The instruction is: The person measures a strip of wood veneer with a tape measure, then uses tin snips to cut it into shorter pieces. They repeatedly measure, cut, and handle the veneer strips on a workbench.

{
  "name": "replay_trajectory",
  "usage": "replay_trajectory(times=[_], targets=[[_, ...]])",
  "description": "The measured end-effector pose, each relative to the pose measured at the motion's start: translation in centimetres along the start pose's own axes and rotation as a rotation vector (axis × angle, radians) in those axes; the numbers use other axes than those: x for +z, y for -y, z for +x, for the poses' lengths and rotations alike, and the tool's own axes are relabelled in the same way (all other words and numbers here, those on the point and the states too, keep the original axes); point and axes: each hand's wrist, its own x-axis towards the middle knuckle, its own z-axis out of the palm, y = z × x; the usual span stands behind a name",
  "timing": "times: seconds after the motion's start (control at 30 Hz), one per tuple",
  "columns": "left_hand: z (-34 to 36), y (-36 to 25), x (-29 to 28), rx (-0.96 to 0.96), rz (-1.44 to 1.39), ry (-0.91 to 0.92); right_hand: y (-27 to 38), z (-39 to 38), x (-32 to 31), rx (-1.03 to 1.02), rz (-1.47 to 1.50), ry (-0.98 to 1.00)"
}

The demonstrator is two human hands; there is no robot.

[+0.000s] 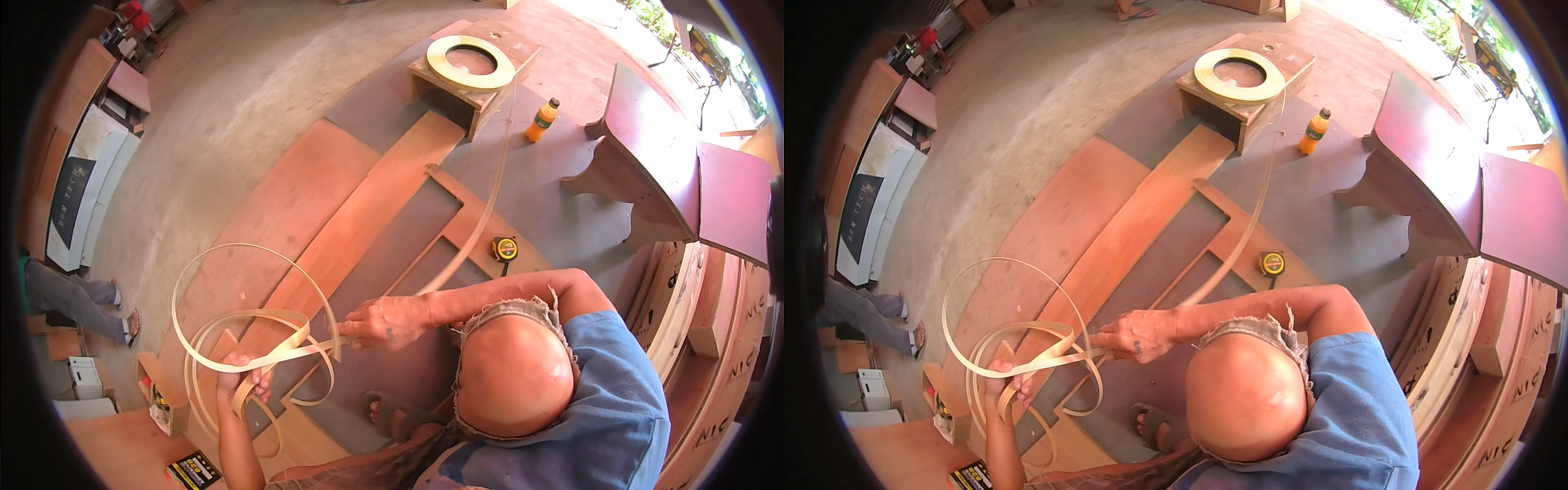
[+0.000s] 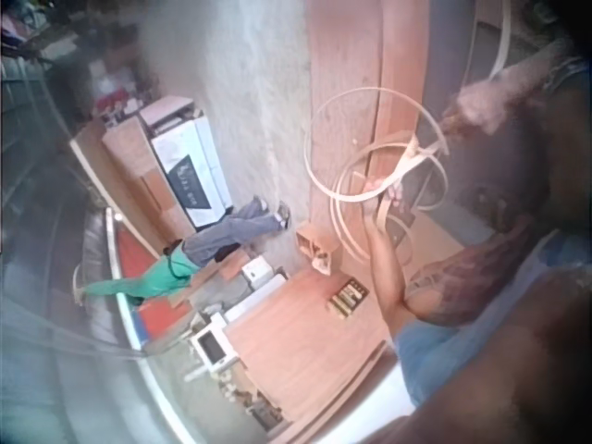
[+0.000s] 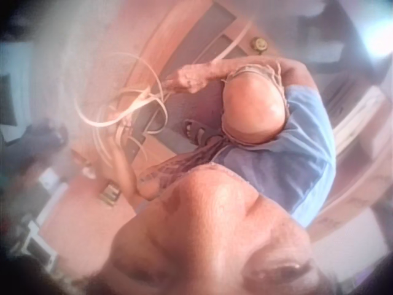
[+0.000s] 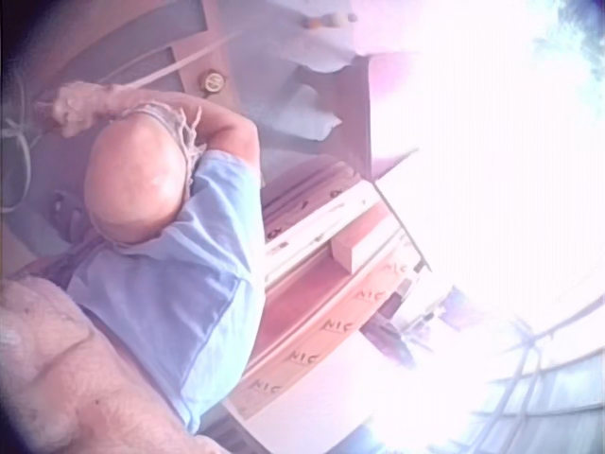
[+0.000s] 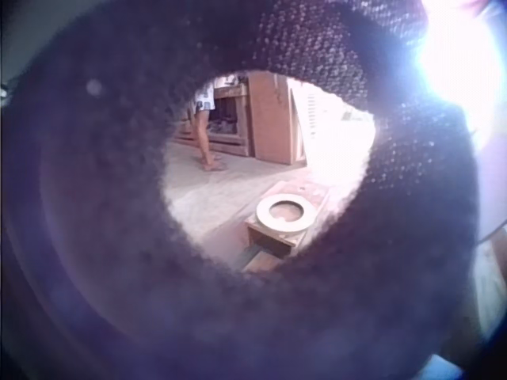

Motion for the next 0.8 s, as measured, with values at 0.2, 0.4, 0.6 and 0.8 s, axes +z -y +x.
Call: replay_trajectory(times=[0.2, 0.4, 0.6, 0.8], targets=[[0.8, 1.7, 2.3, 0.012, 0.109, -0.049, 1.2, 1.8, 1.4, 0.014, 0.166, 0.033], [3.1, 2.1, 6.8, 0.076, 0.333, 0.084, 1.7, 3.8, 3.8, -0.039, 0.247, -0.126], [4.8, 3.0, 7.0, 0.112, 0.758, -0.170, 2.6, 4.7, 4.1, -0.084, 0.296, -0.193], [3.1, 3.3, 8.0, 0.663, 0.271, -0.357, 3.5, 4.7, 0.4, 0.318, 0.790, -0.211]])
